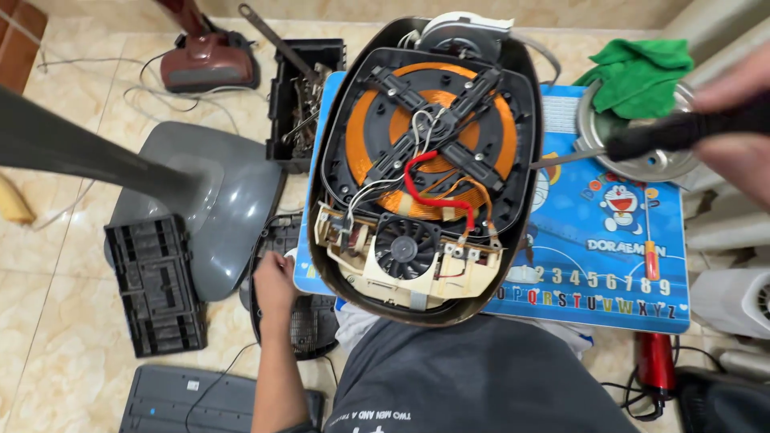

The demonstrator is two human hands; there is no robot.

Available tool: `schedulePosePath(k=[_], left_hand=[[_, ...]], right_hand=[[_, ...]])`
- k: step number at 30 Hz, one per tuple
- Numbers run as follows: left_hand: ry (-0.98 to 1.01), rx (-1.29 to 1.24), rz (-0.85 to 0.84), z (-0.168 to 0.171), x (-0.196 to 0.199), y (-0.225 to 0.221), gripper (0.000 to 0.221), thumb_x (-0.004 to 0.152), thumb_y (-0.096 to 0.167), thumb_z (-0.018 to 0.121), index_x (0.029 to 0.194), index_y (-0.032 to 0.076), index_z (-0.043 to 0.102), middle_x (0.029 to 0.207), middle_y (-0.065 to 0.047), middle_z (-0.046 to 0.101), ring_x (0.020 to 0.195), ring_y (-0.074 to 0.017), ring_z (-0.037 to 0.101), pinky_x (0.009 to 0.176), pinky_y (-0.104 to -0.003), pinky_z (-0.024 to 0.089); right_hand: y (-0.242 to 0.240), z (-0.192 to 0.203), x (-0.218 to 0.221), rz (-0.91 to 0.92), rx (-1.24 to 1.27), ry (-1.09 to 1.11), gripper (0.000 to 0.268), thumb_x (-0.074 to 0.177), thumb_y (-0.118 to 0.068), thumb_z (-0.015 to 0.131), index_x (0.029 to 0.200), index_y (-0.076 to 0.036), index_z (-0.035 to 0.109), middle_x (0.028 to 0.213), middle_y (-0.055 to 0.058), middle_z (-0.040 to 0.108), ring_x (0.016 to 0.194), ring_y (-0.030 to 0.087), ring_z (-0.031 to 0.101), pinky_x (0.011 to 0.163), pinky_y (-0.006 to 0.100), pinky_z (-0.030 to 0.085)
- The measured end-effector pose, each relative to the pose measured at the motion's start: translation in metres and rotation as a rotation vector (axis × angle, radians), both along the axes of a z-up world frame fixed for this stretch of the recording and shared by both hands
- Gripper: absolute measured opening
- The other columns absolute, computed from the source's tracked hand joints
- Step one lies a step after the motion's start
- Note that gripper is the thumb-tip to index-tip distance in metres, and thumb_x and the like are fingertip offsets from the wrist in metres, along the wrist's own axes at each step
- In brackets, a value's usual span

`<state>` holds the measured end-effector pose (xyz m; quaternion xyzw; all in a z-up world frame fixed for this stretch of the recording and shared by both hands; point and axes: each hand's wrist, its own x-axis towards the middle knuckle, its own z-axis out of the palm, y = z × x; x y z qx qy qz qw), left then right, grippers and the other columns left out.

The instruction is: Disassembling an induction cooker to access internal components using a screwdriver

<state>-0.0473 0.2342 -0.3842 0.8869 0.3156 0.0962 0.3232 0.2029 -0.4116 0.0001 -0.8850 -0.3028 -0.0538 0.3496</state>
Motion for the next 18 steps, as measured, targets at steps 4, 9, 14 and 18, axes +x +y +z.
schedulePosePath(k=[4, 9, 14, 18], left_hand=[[-0.357, 0.127, 0.007, 0.141, 0.051, -0.02, 0.044, 0.119, 0.017, 0.075, 0.086, 0.013, 0.047, 0.075, -0.005, 0.052, 0.07, -0.025, 0.047, 0.074, -0.045, 0.042], [-0.899, 0.182, -0.238, 0.321, 0.093, -0.081, 0.05, 0.127, 0.0, 0.073, 0.089, 0.008, 0.041, 0.085, -0.006, 0.051, 0.078, -0.0188, 0.049, 0.076, -0.036, 0.04], [-0.74, 0.026, -0.556, 0.384, 0.138, -0.126, 0.024, 0.117, 0.013, 0.072, 0.101, 0.011, 0.054, 0.111, -0.01, 0.062, 0.11, -0.0266, 0.059, 0.098, -0.043, 0.046], [-0.271, -0.314, -0.533, 0.375, 0.158, -0.129, 0.043, 0.11, 0.043, 0.066, 0.144, 0.017, 0.062, 0.14, 0.004, 0.07, 0.12, -0.0107, 0.064, 0.109, -0.031, 0.049]], right_hand=[[0.119, 0.065, -0.049, 0.042, 0.15, -0.064, 0.033, 0.139, -0.001, 0.06, 0.166, 0.008, 0.044, 0.149, 0.024, 0.063, 0.148, 0.036, 0.066, 0.145, 0.047, 0.051], [0.159, 0.068, -0.046, 0.15, 0.353, -0.106, 0.029, 0.139, -0.006, 0.053, 0.158, 0.006, 0.035, 0.142, 0.037, 0.063, 0.106, 0.033, 0.065, 0.094, 0.034, 0.058], [0.18, 0.069, -0.044, 0.233, 0.369, -0.225, 0.03, 0.135, -0.004, 0.058, 0.152, 0.012, 0.038, 0.132, 0.036, 0.066, 0.11, 0.035, 0.07, 0.094, 0.036, 0.06], [0.19, 0.072, -0.046, 0.28, 0.375, -0.266, 0.035, 0.126, -0.001, 0.063, 0.145, 0.022, 0.044, 0.125, 0.037, 0.064, 0.116, 0.041, 0.075, 0.101, 0.041, 0.064]])
